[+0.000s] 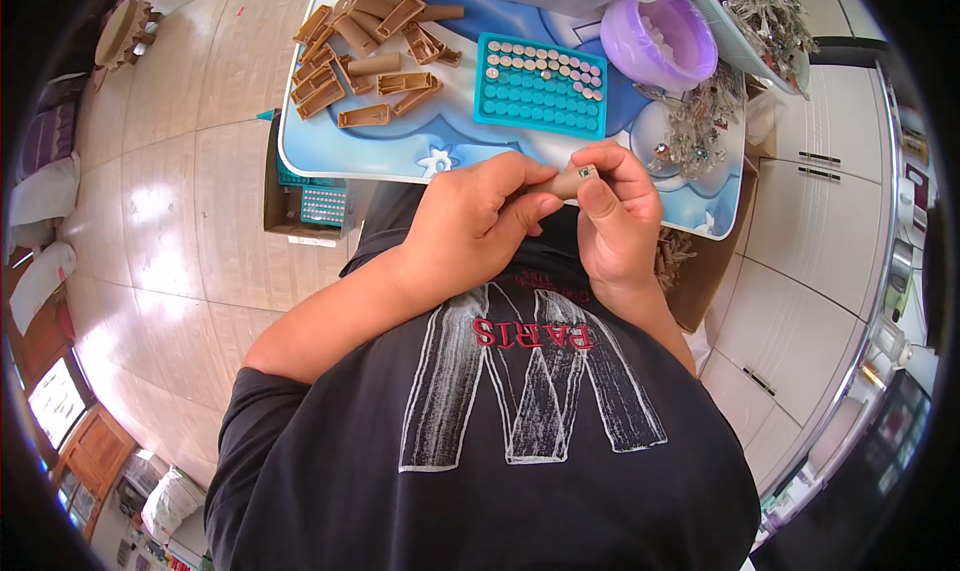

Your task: The person assembles small plastic components by hand, inserting small pieces into a larger plastic base using a blue template.

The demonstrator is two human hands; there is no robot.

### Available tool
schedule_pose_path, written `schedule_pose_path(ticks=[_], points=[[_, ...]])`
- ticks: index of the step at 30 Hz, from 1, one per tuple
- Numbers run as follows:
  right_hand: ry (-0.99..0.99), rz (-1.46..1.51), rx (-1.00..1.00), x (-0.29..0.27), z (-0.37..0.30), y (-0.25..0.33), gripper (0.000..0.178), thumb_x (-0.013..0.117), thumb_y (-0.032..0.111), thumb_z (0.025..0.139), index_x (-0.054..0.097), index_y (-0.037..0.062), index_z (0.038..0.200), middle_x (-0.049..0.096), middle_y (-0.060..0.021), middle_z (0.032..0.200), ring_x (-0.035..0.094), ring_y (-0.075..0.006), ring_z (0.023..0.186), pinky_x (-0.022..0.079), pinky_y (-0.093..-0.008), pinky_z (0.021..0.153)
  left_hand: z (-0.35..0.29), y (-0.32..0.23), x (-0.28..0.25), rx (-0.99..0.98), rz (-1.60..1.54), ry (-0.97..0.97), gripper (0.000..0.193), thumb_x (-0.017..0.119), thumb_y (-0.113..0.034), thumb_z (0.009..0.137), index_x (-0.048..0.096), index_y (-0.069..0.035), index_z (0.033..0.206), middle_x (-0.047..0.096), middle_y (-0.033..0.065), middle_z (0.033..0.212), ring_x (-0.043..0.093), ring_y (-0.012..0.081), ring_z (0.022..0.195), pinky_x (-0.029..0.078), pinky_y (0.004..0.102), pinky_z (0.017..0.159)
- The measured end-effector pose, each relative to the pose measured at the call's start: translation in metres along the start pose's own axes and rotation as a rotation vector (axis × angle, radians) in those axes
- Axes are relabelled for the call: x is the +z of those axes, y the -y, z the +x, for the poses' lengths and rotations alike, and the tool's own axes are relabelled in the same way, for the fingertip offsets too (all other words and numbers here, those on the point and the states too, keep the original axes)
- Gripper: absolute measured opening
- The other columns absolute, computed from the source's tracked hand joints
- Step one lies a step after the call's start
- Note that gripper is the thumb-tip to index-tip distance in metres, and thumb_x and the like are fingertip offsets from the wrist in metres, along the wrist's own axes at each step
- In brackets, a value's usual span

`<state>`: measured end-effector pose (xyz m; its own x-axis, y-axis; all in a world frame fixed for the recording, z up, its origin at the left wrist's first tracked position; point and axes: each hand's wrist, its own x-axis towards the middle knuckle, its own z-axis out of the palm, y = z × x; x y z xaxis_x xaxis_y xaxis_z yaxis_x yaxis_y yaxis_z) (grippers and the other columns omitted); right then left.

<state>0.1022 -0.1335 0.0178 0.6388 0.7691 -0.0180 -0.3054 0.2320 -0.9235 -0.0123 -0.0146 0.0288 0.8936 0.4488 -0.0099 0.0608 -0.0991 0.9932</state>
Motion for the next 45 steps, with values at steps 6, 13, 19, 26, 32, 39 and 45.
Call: schedule_pose_path(ticks=[6,13,19,26,32,39,45], points=[[-0.081,-0.104,0.098,-0.008,0.003,-0.01,0.029,0.069,0.018,0.083,0.058,0.0003,0.104,0.058,-0.0034,0.086,0.053,-0.01,0.08,0.042,-0.0232,0.074,0.01,0.01,0.002,-0.237,-0.339,0.096,0.022,0.057,-0.018,0.091,0.057,-0.001,0.105,0.063,0.0053,0.084,0.061,0.01,0.07,0.05,0.0241,0.062],[0.143,-0.875,-0.206,-0.017,0.036,0.027,0.02,0.07,0.014,0.078,0.066,0.0038,0.095,0.06,-0.0058,0.085,0.055,-0.0144,0.076,0.044,-0.0268,0.069,0.015,0.026,-0.013,-0.615,-0.917,0.316,0.03,0.052,-0.028,0.094,0.058,-0.002,0.108,0.058,0.003,0.082,0.054,0.0075,0.064,0.047,0.0212,0.061],[-0.142,-1.333,-0.349,-0.066,0.125,0.078,0.016,0.064,0.015,0.08,0.067,0.0044,0.092,0.063,-0.007,0.085,0.059,-0.018,0.072,0.046,-0.0287,0.067,0.015,0.026,-0.013,-0.629,-0.948,0.252,0.034,0.053,-0.027,0.093,0.053,-0.002,0.116,0.061,0.0082,0.093,0.061,0.0111,0.07,0.052,0.0262,0.07],[0.02,-1.694,-0.304,-0.084,0.172,0.064,0.017,0.06,0.021,0.082,0.067,0.0079,0.09,0.063,-0.0106,0.089,0.06,-0.0306,0.08,0.047,-0.0379,0.072,0.012,0.03,-0.018,-0.629,-0.969,0.186,0.026,0.053,-0.021,0.094,0.054,-0.004,0.113,0.061,0.006,0.093,0.063,0.0119,0.073,0.053,0.0264,0.072],[-0.176,-1.565,-0.285,-0.07,0.157,0.075,0.018,0.06,0.022,0.082,0.067,0.0066,0.088,0.064,-0.0108,0.087,0.061,-0.0272,0.079,0.047,-0.0349,0.071,0.011,0.034,-0.017,-0.641,-1.047,0.166,0.027,0.053,-0.022,0.094,0.053,-0.003,0.112,0.061,0.0072,0.095,0.063,0.0144,0.077,0.053,0.0276,0.074],[-0.219,-1.123,-0.497,-0.039,0.085,0.067,0.008,0.062,0.01,0.083,0.061,0.0013,0.084,0.062,-0.0084,0.079,0.059,-0.0188,0.069,0.046,-0.0271,0.063,0.012,0.035,-0.012,-0.636,-1.279,0.159,0.027,0.051,-0.023,0.094,0.054,-0.002,0.112,0.062,0.0089,0.098,0.063,0.0179,0.084,0.053,0.0294,0.079],[0.172,-1.094,-0.611,-0.001,0.018,0.019,0.013,0.065,-0.002,0.076,0.057,0.0009,0.085,0.063,-0.0133,0.082,0.063,-0.0288,0.071,0.05,-0.0333,0.06,0.009,0.042,-0.012,-0.602,-1.328,0.195,0.028,0.05,-0.022,0.095,0.055,0.001,0.11,0.062,0.0084,0.097,0.063,0.0175,0.086,0.053,0.029,0.081]])
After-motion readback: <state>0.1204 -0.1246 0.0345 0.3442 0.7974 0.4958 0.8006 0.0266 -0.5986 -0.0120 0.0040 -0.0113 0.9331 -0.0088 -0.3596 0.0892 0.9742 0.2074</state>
